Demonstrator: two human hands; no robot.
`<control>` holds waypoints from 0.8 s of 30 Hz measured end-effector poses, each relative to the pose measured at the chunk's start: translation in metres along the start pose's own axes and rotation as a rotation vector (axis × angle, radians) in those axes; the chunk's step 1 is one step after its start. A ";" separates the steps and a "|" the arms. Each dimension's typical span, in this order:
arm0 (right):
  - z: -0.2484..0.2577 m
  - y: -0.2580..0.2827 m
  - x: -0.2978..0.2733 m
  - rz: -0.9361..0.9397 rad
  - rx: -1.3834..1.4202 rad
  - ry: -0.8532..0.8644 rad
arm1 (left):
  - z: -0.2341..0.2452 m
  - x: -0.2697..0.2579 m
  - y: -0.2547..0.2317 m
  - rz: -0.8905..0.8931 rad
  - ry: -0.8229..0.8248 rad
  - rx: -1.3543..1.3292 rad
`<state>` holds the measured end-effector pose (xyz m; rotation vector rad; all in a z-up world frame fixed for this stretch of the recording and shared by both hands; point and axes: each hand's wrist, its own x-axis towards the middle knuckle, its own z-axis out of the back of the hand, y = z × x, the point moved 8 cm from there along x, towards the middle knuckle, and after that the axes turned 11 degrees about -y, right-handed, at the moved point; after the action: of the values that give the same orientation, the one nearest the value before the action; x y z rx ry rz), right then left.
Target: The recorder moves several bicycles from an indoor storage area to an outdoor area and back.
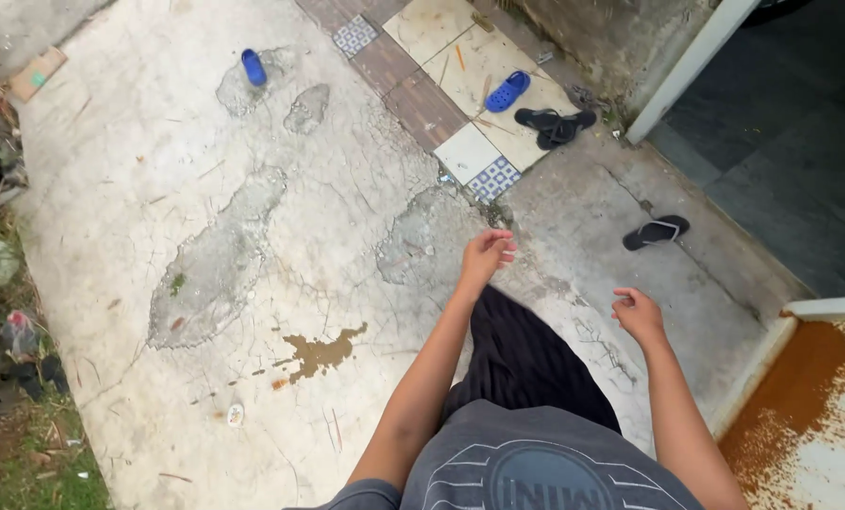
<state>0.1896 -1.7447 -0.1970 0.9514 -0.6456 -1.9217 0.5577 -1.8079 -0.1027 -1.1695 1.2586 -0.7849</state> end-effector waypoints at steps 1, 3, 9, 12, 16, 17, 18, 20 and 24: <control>-0.006 0.013 0.008 -0.004 0.004 -0.001 | 0.005 0.001 -0.007 0.001 0.004 0.005; -0.015 0.041 0.025 0.066 0.042 0.023 | 0.014 0.007 -0.011 0.078 -0.065 0.070; 0.008 0.087 0.038 0.285 -0.026 -0.111 | -0.075 0.057 0.011 0.163 0.098 0.092; 0.068 0.074 0.044 0.163 -0.005 -0.177 | -0.167 0.071 0.024 0.206 0.234 0.189; 0.169 0.036 0.072 -0.043 0.075 -0.310 | -0.299 0.102 0.067 0.176 0.446 0.178; 0.190 0.022 0.078 -0.103 0.124 -0.332 | -0.319 0.099 0.088 0.202 0.478 0.175; 0.212 0.009 0.083 -0.162 0.172 -0.356 | -0.338 0.097 0.108 0.228 0.510 0.171; 0.237 -0.046 0.116 -0.170 0.160 -0.410 | -0.403 0.114 0.124 0.215 0.572 0.145; 0.283 -0.057 0.181 -0.261 0.226 -0.417 | -0.492 0.126 0.047 0.241 0.579 0.254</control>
<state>-0.1280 -1.8554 -0.1427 0.8048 -1.0395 -2.3459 0.0973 -2.0236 -0.1418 -0.5813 1.6744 -1.1070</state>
